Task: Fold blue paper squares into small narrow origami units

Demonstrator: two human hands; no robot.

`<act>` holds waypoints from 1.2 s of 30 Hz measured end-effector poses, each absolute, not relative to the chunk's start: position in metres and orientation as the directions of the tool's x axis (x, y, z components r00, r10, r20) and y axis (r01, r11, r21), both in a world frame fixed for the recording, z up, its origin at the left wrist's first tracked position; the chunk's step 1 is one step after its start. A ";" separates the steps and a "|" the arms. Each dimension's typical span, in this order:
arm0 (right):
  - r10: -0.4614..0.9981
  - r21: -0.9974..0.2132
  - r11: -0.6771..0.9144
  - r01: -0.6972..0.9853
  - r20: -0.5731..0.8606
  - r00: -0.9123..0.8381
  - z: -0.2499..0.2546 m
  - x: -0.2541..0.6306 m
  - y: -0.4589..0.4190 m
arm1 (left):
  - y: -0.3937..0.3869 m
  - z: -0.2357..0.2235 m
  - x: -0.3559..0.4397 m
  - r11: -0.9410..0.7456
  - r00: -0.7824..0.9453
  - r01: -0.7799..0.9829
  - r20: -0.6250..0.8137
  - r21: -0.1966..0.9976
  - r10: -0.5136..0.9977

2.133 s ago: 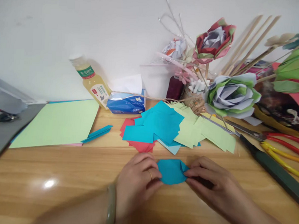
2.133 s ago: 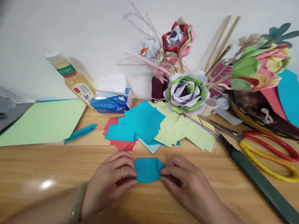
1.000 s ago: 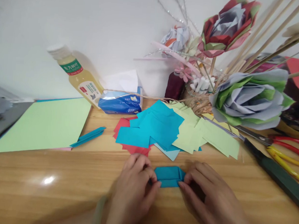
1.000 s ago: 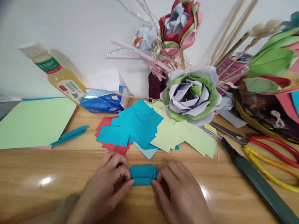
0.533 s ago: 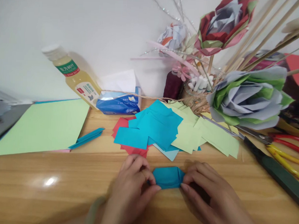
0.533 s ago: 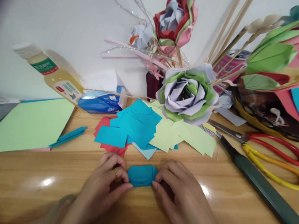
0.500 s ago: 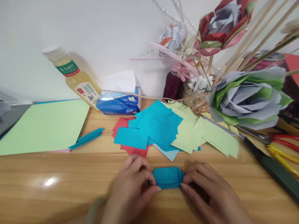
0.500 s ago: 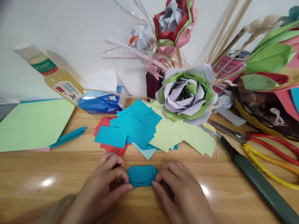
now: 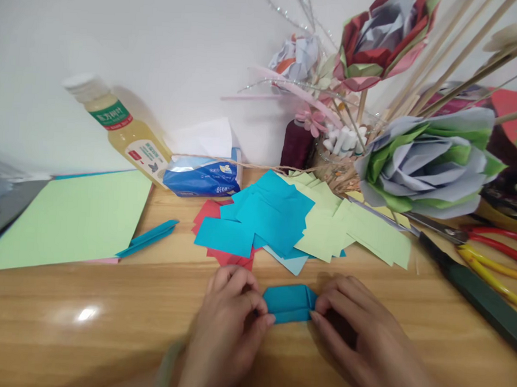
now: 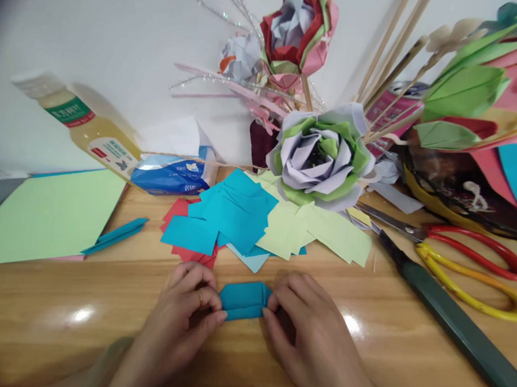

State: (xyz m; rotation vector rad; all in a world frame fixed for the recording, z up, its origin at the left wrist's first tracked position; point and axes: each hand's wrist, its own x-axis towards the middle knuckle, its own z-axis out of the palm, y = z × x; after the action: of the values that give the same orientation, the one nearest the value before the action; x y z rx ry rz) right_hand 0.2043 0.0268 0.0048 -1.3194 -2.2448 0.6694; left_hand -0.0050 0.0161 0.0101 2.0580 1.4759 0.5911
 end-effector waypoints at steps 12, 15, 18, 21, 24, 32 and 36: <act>0.877 -0.609 0.426 0.669 0.096 -0.471 0.007 0.207 0.028 | 0.014 0.005 -0.004 -0.277 0.292 0.776 0.065 0.567 0.954; 0.875 -0.610 0.444 0.657 0.137 -0.464 0.006 0.207 0.027 | 0.015 0.004 -0.007 -0.309 0.334 0.784 0.053 0.539 0.941; 0.846 -0.533 0.525 0.664 0.242 -0.475 0.004 0.208 0.025 | 0.015 0.005 -0.005 -0.298 0.319 0.794 0.054 0.531 0.946; 0.735 -0.322 0.675 0.664 0.371 -0.567 0.005 0.213 0.020 | 0.015 0.005 -0.002 -0.278 0.286 0.807 0.067 0.521 0.956; 0.634 -0.142 0.764 0.630 0.346 -0.692 0.003 0.220 0.009 | 0.015 0.003 -0.003 -0.288 0.300 0.810 0.061 0.511 0.952; 0.636 -0.086 0.750 0.656 0.368 -0.679 -0.013 0.227 -0.011 | 0.014 0.002 -0.004 -0.291 0.299 0.806 0.069 0.515 0.952; 0.589 -0.014 0.778 0.628 0.363 -0.722 -0.002 0.225 -0.006 | 0.013 0.005 0.001 -0.280 0.274 0.807 0.089 0.520 0.958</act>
State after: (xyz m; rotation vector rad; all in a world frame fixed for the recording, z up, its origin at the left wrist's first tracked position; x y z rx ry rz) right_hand 0.2249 -0.0057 -0.0023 -0.9305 -2.6229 -0.1559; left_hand 0.0009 0.0125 0.0047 2.1777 1.5989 0.5550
